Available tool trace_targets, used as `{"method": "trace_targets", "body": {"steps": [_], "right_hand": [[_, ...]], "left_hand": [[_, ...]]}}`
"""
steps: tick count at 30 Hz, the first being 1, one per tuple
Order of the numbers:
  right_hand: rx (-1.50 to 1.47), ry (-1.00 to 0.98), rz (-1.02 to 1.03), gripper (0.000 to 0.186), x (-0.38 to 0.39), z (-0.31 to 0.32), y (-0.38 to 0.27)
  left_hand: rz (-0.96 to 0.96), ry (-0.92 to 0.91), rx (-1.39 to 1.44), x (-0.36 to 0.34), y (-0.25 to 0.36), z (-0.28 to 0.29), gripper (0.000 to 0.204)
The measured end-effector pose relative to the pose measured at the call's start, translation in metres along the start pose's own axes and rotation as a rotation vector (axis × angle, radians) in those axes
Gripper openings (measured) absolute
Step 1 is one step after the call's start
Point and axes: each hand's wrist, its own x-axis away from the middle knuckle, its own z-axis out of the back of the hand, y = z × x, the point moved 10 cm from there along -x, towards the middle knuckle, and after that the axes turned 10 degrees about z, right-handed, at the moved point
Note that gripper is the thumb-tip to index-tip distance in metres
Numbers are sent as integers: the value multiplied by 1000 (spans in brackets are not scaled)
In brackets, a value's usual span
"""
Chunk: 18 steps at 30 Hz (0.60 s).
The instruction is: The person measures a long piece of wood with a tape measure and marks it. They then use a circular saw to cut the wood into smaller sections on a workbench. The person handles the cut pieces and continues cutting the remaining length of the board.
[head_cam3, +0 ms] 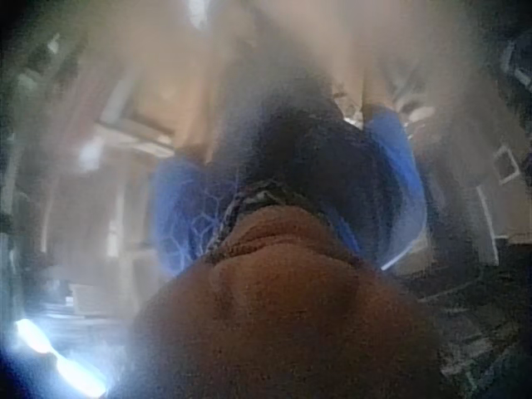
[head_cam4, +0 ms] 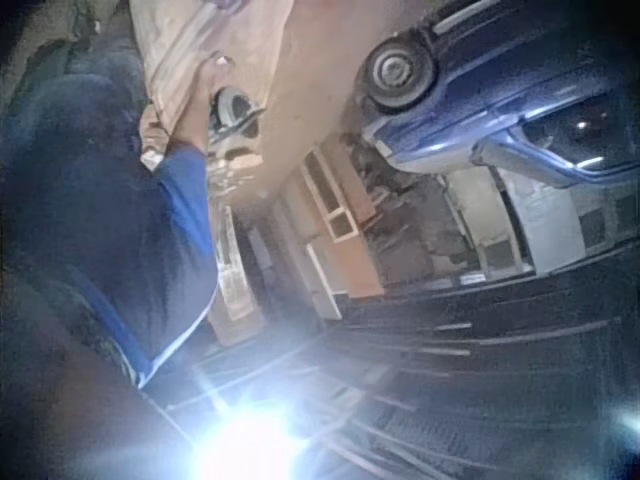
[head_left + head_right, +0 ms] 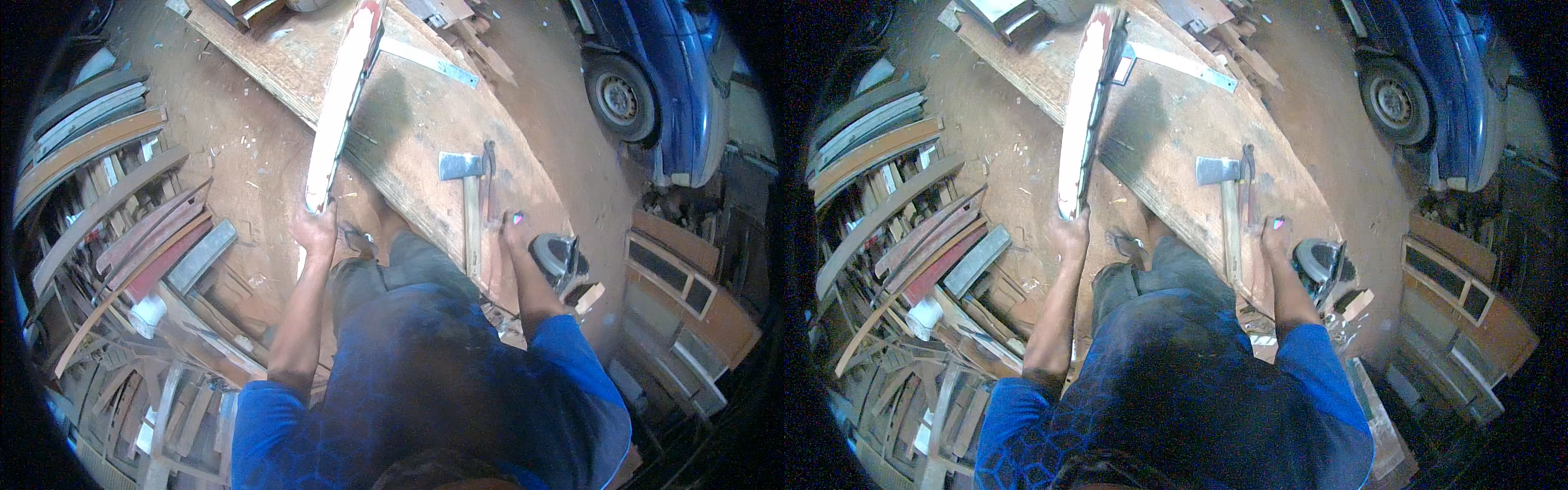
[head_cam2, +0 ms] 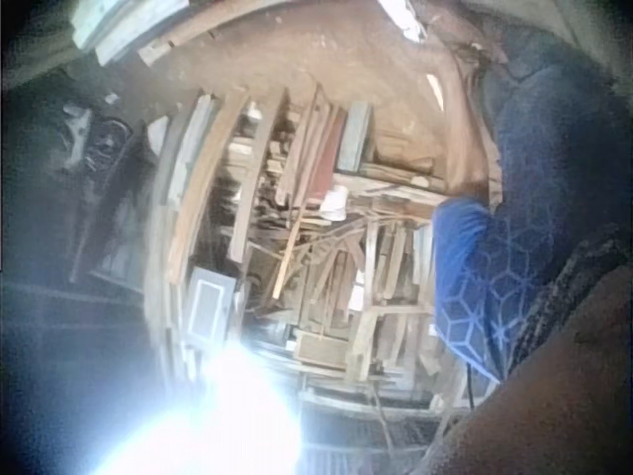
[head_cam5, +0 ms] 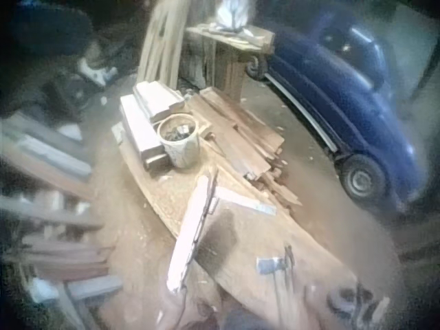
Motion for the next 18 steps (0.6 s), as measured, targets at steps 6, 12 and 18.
{"method": "trace_targets", "body": {"steps": [6,12,18], "right_hand": [[73,-23,18,82,21,-17,-32],[131,16,41,91,25,-4,-35],[-226,53,189,67,24,6,-63]], "left_hand": [[-222,-125,25,9,46,-106,58],[-377,-144,-303,43,35,-152,81],[-363,-196,-157,34,40,-131,59]]}}
